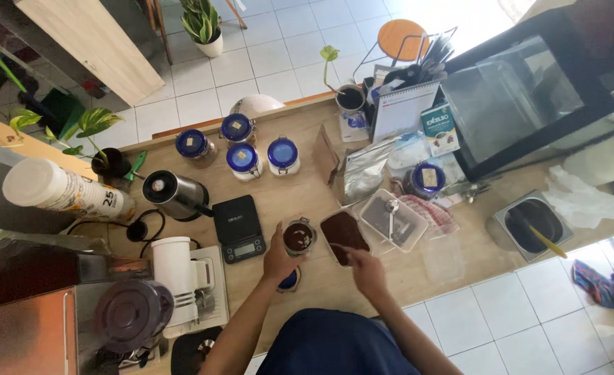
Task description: Transferring a dark powder, likely coffee or cocoa, from a smaller container into a larger glass jar using a spoon and cleaning the workspace with a brush.
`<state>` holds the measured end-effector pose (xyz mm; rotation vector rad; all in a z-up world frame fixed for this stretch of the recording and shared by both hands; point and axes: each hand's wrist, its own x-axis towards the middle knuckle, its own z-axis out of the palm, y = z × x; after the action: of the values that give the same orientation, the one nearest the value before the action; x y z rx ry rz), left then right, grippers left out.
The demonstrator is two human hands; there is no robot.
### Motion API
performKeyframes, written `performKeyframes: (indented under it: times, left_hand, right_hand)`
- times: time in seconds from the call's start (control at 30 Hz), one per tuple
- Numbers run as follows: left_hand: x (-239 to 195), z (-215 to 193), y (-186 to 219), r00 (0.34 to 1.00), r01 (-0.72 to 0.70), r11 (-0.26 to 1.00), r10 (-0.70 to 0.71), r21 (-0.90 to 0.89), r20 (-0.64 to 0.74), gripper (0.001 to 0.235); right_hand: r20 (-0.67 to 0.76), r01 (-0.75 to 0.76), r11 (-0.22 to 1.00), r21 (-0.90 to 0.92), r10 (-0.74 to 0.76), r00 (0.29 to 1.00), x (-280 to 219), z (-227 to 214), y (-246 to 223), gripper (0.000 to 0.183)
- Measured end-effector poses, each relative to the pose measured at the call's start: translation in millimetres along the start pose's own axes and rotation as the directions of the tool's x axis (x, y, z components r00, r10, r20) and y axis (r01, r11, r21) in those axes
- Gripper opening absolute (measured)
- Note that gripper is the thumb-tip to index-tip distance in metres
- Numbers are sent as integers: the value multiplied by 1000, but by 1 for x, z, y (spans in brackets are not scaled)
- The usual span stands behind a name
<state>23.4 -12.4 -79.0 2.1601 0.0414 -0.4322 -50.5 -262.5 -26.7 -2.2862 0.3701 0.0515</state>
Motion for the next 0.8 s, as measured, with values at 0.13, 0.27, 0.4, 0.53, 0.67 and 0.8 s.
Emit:
performKeyframes:
  times: [0.13, 0.27, 0.4, 0.53, 0.67, 0.8]
  left_hand:
    - [-9, -1, 11, 1000, -8, 994, 7, -112, -13, 109]
    - [-10, 3, 4, 999, 30, 999, -31, -45, -18, 104]
    - [-17, -4, 2, 998, 48, 996, -50, -71, -24, 99]
    - [-30, -17, 18, 995, 69, 990, -76, -121, -58, 106]
    - [-47, -45, 57, 992, 58, 985, -74, -161, -99, 106]
    - [-66, -50, 62, 951, -221, 947, 156, -232, -269, 101]
  right_hand:
    - [-11, 260, 934, 244, -266, 964, -9, 3, -13, 25]
    - [305, 197, 944, 266, -276, 911, -7, -7, -21, 30]
    - [377, 61, 929, 366, -208, 902, -1, -8, -19, 8]
    - [327, -121, 811, 573, -91, 940, 1, -37, -46, 17]
    - [181, -37, 701, 712, -132, 975, 3, -52, -50, 14]
    - [-86, 225, 669, 708, -235, 968, -5, -87, -89, 24]
